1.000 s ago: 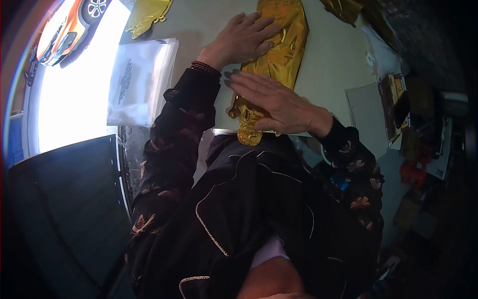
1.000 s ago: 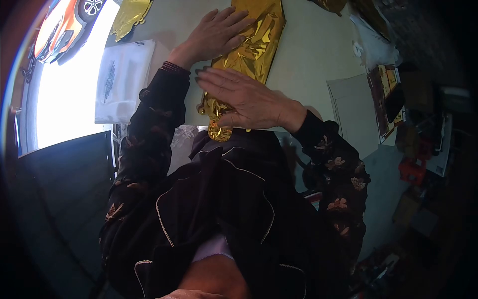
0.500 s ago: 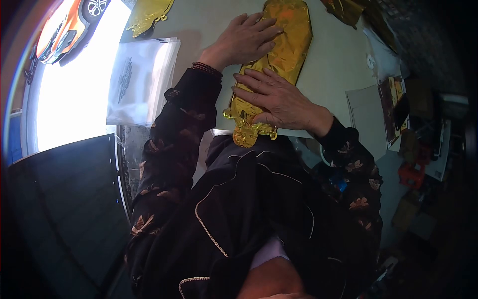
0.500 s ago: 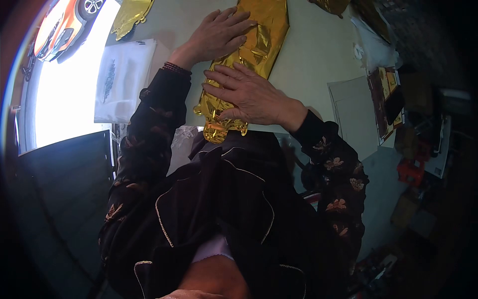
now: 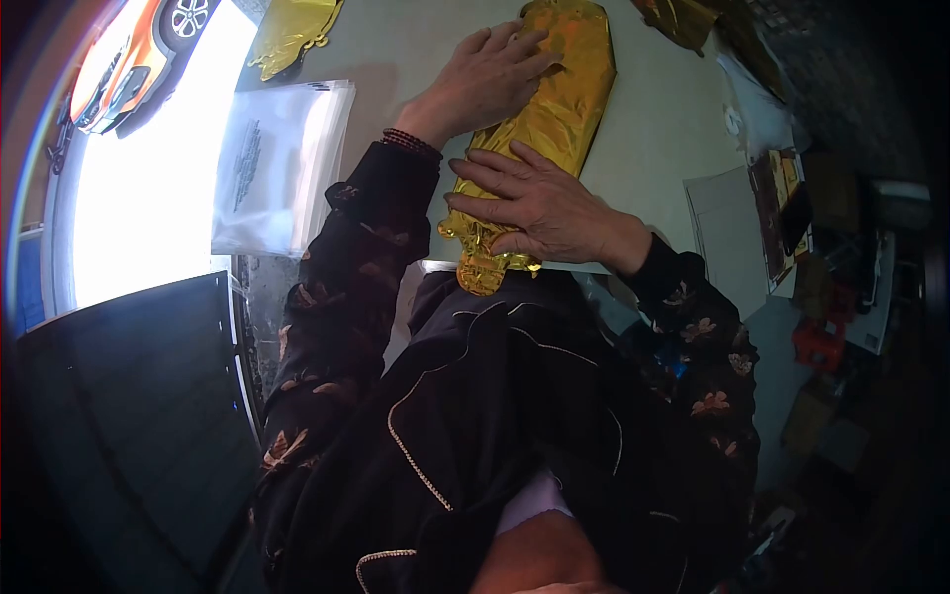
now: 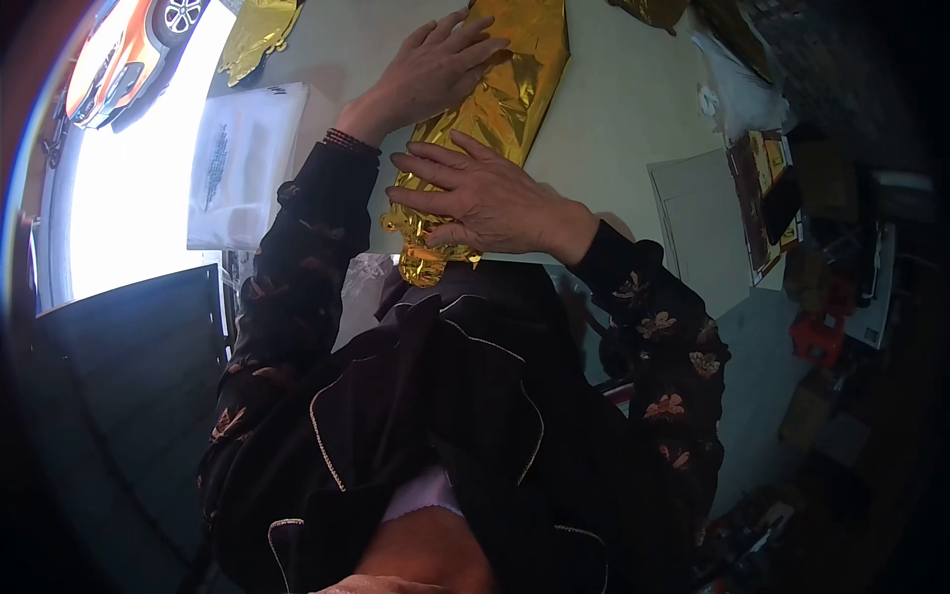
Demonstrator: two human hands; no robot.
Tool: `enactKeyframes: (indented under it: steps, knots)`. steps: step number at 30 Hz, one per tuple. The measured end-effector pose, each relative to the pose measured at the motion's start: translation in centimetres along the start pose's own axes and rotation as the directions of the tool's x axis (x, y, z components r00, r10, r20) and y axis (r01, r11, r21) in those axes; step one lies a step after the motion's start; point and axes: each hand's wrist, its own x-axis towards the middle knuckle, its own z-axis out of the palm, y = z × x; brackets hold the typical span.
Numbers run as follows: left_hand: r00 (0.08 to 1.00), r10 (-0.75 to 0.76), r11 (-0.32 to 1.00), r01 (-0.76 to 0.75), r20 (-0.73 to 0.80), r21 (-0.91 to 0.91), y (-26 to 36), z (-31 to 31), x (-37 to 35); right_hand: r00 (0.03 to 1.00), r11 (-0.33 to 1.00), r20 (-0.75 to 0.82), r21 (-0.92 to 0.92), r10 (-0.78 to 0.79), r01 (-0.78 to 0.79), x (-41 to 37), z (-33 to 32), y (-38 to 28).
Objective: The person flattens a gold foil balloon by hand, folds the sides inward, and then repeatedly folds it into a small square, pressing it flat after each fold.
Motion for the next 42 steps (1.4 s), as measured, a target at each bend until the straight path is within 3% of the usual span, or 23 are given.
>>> enactKeyframes:
  steps: [3, 6, 9, 11, 14, 17, 20, 25, 36, 42]
  knots:
    - [0.99, 0.11, 0.993, -0.113, -0.086, -0.033, 0.4, -0.6, 0.4, 1.0, 1.0, 0.001, -0.002, -0.018, 0.018, 0.0, 0.0, -0.2]
    - [0.986, 0.167, 0.958, -0.159, 0.013, -0.239, 0.0, 0.4, 0.4, 0.999, 0.999, 0.008, 0.022, -0.041, 0.041, 0.0, -0.4, -0.6]
    - [0.994, 0.108, 0.923, -0.089, 0.03, -0.374, 0.1, 1.0, 0.1, 0.998, 0.995, 0.013, 0.071, -0.068, 0.067, -0.1, -0.4, -0.7]
    - [0.993, 0.12, 0.924, -0.103, 0.022, -0.369, 0.0, 0.9, 0.1, 0.995, 0.991, -0.01, 0.08, -0.102, 0.102, -0.4, -0.5, -0.9]
    - [0.988, 0.151, 0.929, -0.134, 0.021, -0.345, -0.2, 0.7, 0.1, 0.997, 0.886, -0.036, 0.456, -0.071, 0.08, -1.0, -1.1, -0.5]
    - [0.989, 0.15, 0.931, -0.135, 0.017, -0.34, -0.2, 0.9, 0.2, 0.972, 0.941, -0.228, 0.338, 0.06, 0.021, -2.8, -2.2, 0.5]
    - [0.99, 0.133, 0.909, -0.104, 0.045, -0.403, 0.1, 0.2, 0.5, 0.899, 0.984, -0.408, 0.004, 0.162, -0.176, -4.4, -2.3, 2.6]
    - [0.986, 0.165, 0.93, -0.145, 0.031, -0.338, 0.0, 0.3, 0.5, 0.848, 0.868, -0.327, -0.133, 0.417, -0.478, -5.6, -2.4, 7.3]
    - [0.995, 0.078, 0.928, -0.048, 0.069, -0.371, 0.3, 0.2, 0.4, 0.821, 0.854, -0.342, -0.091, 0.456, -0.512, -4.8, -1.9, 9.8]
    - [0.994, 0.076, 0.99, -0.066, 0.078, -0.124, 0.7, -0.8, 0.6, 0.811, 0.834, -0.336, -0.114, 0.479, -0.54, -4.1, -2.2, 9.7]
